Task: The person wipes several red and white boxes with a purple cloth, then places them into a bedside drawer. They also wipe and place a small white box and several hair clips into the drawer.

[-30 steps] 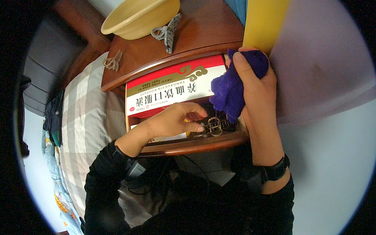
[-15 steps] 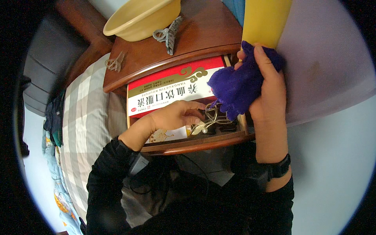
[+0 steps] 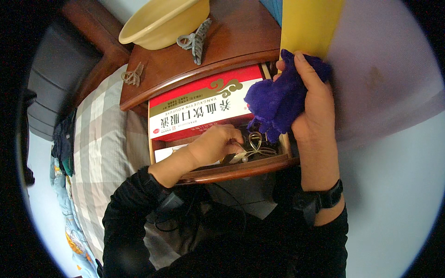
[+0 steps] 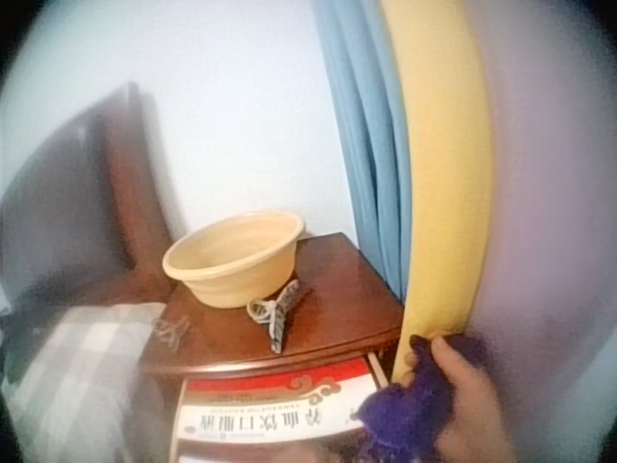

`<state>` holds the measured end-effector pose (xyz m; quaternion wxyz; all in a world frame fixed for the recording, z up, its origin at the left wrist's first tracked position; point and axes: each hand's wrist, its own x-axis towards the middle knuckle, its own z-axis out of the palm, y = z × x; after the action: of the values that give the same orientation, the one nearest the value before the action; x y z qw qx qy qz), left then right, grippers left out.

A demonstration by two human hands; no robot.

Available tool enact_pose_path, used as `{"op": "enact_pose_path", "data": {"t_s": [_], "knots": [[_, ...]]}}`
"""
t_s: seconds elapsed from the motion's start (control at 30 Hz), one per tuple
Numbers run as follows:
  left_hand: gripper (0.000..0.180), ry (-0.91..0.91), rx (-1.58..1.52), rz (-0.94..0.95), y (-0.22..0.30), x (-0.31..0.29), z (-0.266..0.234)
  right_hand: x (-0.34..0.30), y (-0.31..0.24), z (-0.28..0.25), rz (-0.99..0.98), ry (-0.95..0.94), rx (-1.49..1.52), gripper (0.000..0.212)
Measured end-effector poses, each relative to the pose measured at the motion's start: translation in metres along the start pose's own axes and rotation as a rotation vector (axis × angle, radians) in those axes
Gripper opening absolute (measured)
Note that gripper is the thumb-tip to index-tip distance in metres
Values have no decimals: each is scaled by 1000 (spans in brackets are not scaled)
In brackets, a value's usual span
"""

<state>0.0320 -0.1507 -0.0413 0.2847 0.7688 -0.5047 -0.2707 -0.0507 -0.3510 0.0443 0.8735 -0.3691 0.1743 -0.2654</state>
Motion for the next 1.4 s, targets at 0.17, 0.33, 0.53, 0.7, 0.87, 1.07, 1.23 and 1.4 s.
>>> {"op": "enact_pose_path", "data": {"t_s": [0.17, 0.33, 0.53, 0.7, 0.87, 1.07, 1.23, 1.4], "knots": [[27, 109, 118, 21, 19, -5, -2, -3, 3, 6, 23, 52, -27, 21], [22, 279, -9, 44, 20, -11, -56, -2, 4, 5, 33, 48, -4, 18], [39, 1048, 313, 15, 3, 26, -131, -2, 8, 9, 66, 19, 20, 15], [67, 921, 516, -220, -18, 71, -138, -5, 16, 17, 91, 48, -60, 16], [67, 781, 194, -183, -18, 46, -143, -1, 20, 19, 124, 11, -46, 23], [70, 587, -614, -68, 48, -54, -79, -15, 31, 46, -719, -332, -419, 31], [78, 659, -216, 93, 69, -72, -32, -42, 79, 77, -717, -302, -796, 35], [82, 713, -289, 143, 62, -90, -28, -36, 83, 80, -595, -278, -839, 20]]}}
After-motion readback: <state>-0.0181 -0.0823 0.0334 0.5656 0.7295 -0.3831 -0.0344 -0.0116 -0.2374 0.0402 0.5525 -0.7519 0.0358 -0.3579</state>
